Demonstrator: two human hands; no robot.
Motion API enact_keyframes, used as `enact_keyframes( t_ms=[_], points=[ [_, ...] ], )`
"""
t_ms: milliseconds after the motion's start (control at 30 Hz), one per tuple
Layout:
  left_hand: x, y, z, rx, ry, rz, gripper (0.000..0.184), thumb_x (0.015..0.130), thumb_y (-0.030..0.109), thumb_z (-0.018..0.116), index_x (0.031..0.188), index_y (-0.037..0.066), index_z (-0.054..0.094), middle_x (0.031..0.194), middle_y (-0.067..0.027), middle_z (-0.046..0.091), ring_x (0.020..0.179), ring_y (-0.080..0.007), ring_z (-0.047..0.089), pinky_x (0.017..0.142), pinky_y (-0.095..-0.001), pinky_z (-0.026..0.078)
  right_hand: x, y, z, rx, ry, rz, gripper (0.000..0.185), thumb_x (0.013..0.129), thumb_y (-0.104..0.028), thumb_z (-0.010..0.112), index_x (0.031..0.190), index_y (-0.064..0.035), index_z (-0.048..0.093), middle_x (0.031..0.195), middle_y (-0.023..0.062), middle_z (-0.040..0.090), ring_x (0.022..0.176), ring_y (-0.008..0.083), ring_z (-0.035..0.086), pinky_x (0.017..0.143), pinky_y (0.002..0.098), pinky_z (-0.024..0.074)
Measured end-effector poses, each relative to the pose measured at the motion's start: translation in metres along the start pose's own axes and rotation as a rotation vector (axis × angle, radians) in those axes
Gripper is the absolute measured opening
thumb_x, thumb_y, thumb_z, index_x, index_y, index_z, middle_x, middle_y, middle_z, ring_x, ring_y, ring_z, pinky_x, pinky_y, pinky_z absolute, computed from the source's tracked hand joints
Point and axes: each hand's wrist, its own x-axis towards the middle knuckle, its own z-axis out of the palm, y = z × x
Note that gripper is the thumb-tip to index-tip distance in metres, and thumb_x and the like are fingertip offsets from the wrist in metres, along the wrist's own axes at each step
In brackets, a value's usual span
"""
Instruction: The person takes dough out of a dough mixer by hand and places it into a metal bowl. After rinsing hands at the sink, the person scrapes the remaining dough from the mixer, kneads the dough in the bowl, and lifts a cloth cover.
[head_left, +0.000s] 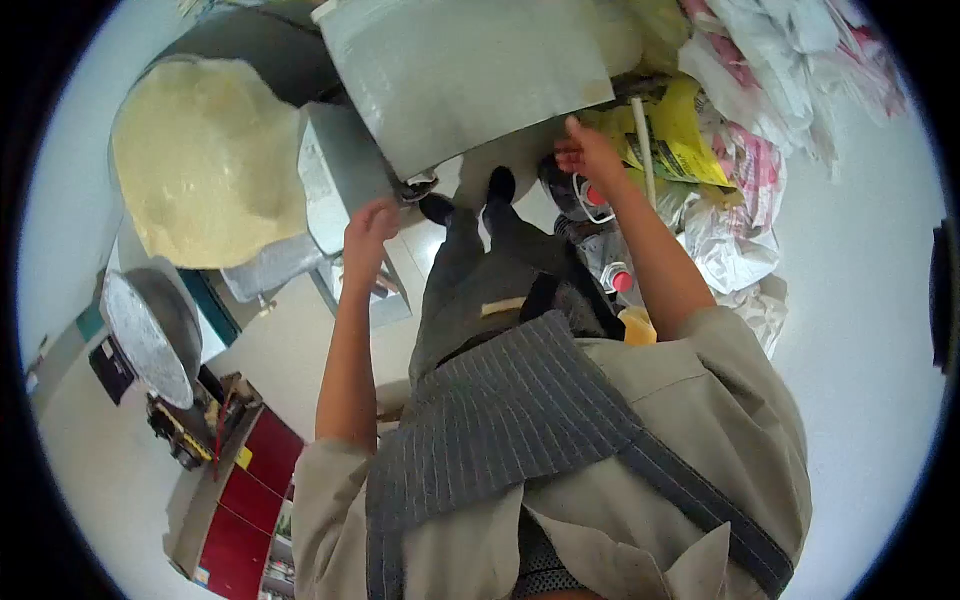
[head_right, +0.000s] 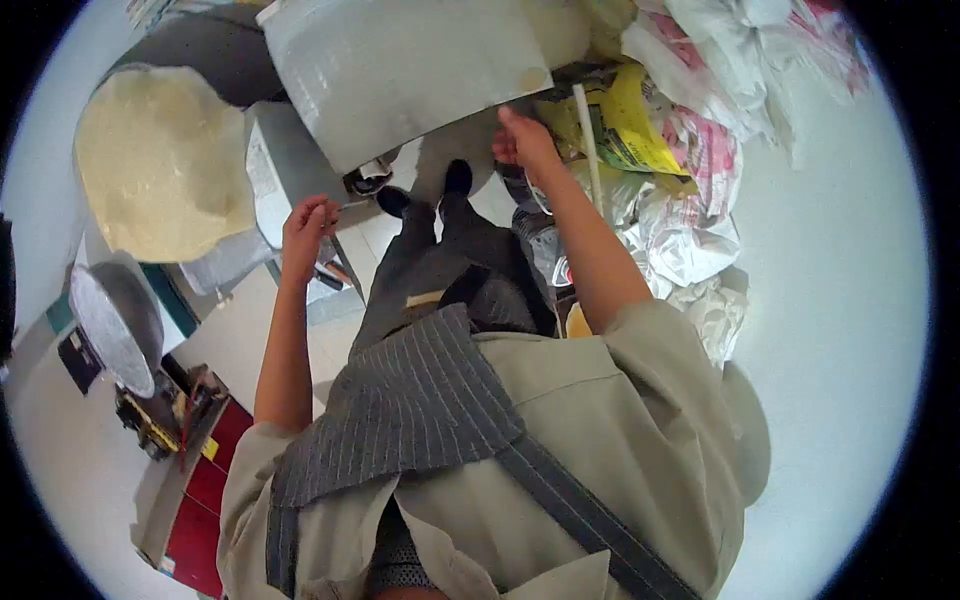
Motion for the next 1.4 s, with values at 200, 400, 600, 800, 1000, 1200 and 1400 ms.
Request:
enact_keyframes(
  t_ms=[200, 400, 600, 800, 1000, 1200, 1400],
  points=[
    [-0.031, -0.032, -0.036, 0.047, 0.067, 0.002, 0.025, 0.094, 0.012, 0.050, 0.113, 0.000, 0.058, 0.097, -0.0069, 0.065, 0.087, -0.0134, 0.061, 0.077, -0.0266, 0.050, 0.019, -0.018, 0.049, 0.460, -0.053, 0.052, 0.038, 0.087, -0.036, 0.065, 0.104, -0.0049, 0.052, 0.082, 0.0090, 0.058, 0.073, 0.0227, 0.061, 0.064, 0.0359, 0.0530],
    [-0.061, -0.060, -0.066, 0.008, 0.136, 0.033, 0.022, 0.095, 0.012, 0.049, 0.110, 0.000, 0.060, 0.096, -0.0067, 0.065, 0.085, -0.0125, 0.061, 0.074, -0.0261, 0.050, 0.023, -0.008, 0.044, 0.484, -0.003, 0.021, 0.021, 0.088, -0.024, 0.064, 0.094, -0.0053, 0.055, 0.078, 0.0084, 0.057, 0.068, 0.0215, 0.060, 0.059, 0.0352, 0.0515],
    [-0.069, -0.083, -0.079, 0.014, 0.208, 0.088, 0.022, 0.094, 0.014, 0.050, 0.103, -0.002, 0.062, 0.089, -0.0112, 0.067, 0.083, -0.0179, 0.065, 0.075, -0.0296, 0.051, -0.044, -0.089, 0.052, 0.449, 0.072, -0.254, 0.015, 0.088, -0.019, 0.063, 0.087, -0.0061, 0.054, 0.074, 0.0065, 0.056, 0.062, 0.0174, 0.055, 0.052, 0.0318, 0.0451],
    [-0.061, -0.062, -0.072, -0.044, 0.112, 0.142, 0.020, 0.095, 0.010, 0.047, 0.103, -0.001, 0.062, 0.091, -0.0101, 0.067, 0.083, -0.0163, 0.065, 0.076, -0.0294, 0.052, -0.069, -0.217, 0.088, 0.426, 0.010, -0.588, 0.012, 0.089, -0.016, 0.059, 0.088, -0.0039, 0.055, 0.077, 0.0084, 0.059, 0.061, 0.0162, 0.053, 0.051, 0.0302, 0.0427],
    [-0.051, -0.033, -0.067, 0.077, 0.025, 0.190, 0.019, 0.096, 0.007, 0.046, 0.104, -0.002, 0.060, 0.093, -0.0092, 0.066, 0.084, -0.0154, 0.064, 0.078, -0.0288, 0.053, -0.060, -0.328, 0.133, 0.299, -0.065, -0.774, 0.015, 0.092, -0.019, 0.056, 0.084, -0.0069, 0.054, 0.070, 0.0066, 0.056, 0.056, 0.0156, 0.050, 0.051, 0.0292, 0.0406],
    [-0.035, -0.030, -0.049, 0.107, 0.051, 0.217, 0.019, 0.096, 0.008, 0.046, 0.104, -0.002, 0.060, 0.093, -0.0096, 0.066, 0.084, -0.0159, 0.064, 0.078, -0.0291, 0.053, -0.004, -0.417, 0.170, 0.312, -0.126, -0.777, 0.023, 0.095, -0.021, 0.053, 0.078, -0.0066, 0.051, 0.066, 0.0055, 0.053, 0.053, 0.0150, 0.046, 0.046, 0.0296, 0.0371],
    [-0.009, -0.008, -0.017, 0.081, 0.043, 0.220, 0.019, 0.095, 0.005, 0.046, 0.105, -0.002, 0.061, 0.092, -0.0112, 0.067, 0.086, -0.0172, 0.066, 0.078, -0.0299, 0.053, -0.006, -0.456, 0.205, 0.307, -0.037, -0.741, 0.022, 0.095, -0.017, 0.055, 0.080, -0.0007, 0.052, 0.065, 0.0074, 0.053, 0.051, 0.0145, 0.041, 0.045, 0.0309, 0.0346]
  ],
)
